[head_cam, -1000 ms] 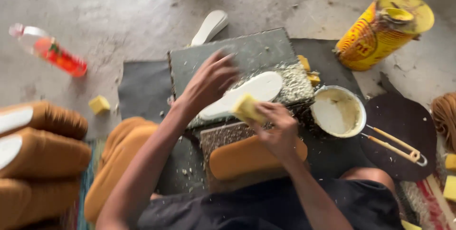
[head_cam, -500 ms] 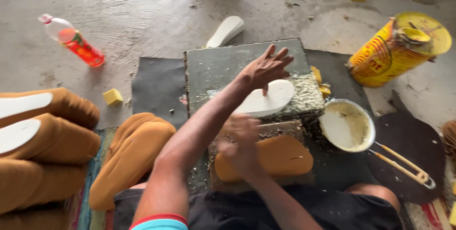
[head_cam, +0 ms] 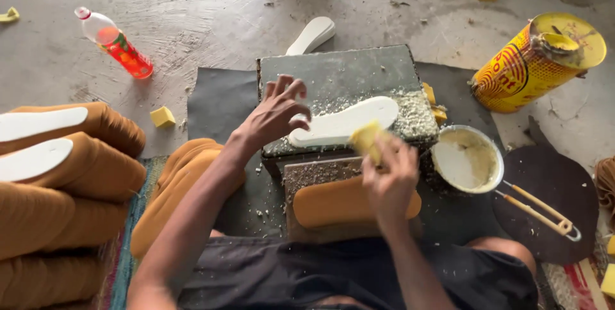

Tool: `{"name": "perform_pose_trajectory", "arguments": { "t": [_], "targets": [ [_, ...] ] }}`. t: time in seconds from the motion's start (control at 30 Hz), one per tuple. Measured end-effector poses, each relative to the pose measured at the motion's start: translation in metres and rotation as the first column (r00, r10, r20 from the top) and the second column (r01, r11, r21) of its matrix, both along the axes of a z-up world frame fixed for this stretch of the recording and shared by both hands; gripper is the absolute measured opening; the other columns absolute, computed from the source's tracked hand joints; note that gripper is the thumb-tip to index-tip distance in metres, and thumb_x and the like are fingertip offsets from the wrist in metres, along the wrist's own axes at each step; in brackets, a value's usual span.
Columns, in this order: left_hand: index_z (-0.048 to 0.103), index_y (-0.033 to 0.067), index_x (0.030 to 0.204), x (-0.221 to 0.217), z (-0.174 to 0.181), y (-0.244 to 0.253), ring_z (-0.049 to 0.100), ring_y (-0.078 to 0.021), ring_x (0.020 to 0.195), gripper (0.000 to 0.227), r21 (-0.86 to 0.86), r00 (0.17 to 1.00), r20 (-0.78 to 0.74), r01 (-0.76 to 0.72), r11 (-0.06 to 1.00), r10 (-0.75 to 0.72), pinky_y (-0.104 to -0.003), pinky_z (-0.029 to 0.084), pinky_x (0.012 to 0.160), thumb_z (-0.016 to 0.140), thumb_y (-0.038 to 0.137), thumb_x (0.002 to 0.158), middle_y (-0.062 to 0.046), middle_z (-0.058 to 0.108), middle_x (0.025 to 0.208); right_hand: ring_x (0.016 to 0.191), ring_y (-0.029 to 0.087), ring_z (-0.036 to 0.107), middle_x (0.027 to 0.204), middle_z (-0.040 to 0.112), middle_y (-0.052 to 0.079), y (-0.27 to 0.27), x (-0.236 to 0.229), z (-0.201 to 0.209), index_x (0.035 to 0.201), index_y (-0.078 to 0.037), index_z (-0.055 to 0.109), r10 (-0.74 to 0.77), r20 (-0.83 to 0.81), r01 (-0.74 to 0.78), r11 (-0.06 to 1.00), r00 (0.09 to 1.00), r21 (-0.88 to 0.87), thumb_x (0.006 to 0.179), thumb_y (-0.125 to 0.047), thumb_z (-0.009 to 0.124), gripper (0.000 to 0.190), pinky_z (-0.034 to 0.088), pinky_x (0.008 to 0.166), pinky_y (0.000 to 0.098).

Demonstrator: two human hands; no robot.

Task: The person sits on the floor and repeatedly applies adhesive to white shoe insoles using a yellow sponge. They then press each insole into a brown slipper upper and set it aside. The process is repeated for multiple units.

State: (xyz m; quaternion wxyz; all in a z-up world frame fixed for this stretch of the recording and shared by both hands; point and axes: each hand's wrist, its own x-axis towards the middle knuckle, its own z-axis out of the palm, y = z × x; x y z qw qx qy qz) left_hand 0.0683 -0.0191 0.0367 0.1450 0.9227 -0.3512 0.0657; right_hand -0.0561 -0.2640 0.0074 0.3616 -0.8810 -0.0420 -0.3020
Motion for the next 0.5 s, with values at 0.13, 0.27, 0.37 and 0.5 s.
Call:
{"name": "perform_pose_trajectory", "arguments": {
  "t": [0.13,0.27,0.37,0.5],
  "targets": [
    [0.081,0.0259,0.082,-0.034,-0.002,0.016,0.034,-0.0322,0.130,0.015,0.085,0.996,0.018,-0.086,0.993,0.085,-0.053,0.025,0.109,0.081,0.040,0.077,-0.008,0.050,0.131,0.107,0.033,0.064,0.119,0.069,0.017,-0.007,0.044,-0.008,0.115,-0.013,0.078,0.266,0.073,-0.243,0.942,0.961,-0.231,0.077,-0.007,0.075,0.038,0.047,0.098,0.0501],
    [0.079,0.0219,0.088,-0.038,0.007,0.006,0.031,-0.0343,0.133,0.027,0.088,0.994,0.032,-0.111,0.990,0.108,-0.055,0.024,0.106,0.086,0.042,0.071,-0.009,0.051,0.132,0.097,0.029,0.068,0.108,0.072,0.015,-0.067,0.058,-0.018,0.112,-0.018,0.080,0.228,0.055,-0.188,0.898,0.972,-0.399,0.077,-0.006,0.078,0.037,0.048,0.088,0.0520],
    [0.077,0.0175,0.095,-0.044,-0.017,0.007,0.032,-0.0360,0.137,0.038,0.062,0.980,-0.042,-0.193,0.979,0.196,-0.053,0.025,0.108,0.090,0.039,0.066,-0.010,0.058,0.128,0.104,0.030,0.069,0.104,0.070,0.012,-0.126,0.033,-0.026,0.115,-0.009,0.075,0.146,0.039,-0.134,0.966,0.988,-0.222,0.086,-0.002,0.075,0.030,0.051,0.092,0.0455],
    [0.072,0.0147,0.108,-0.038,-0.037,0.007,0.043,-0.0325,0.134,0.053,-0.133,0.967,-0.064,-0.252,0.958,0.246,-0.050,0.031,0.108,0.093,0.034,0.062,-0.008,0.069,0.118,0.117,0.022,0.063,0.127,0.067,0.008,-0.198,-0.007,-0.072,0.129,-0.001,0.066,0.231,0.008,-0.156,0.633,0.973,0.758,0.095,-0.006,0.070,0.034,0.052,0.100,0.0346]
  ]
}}
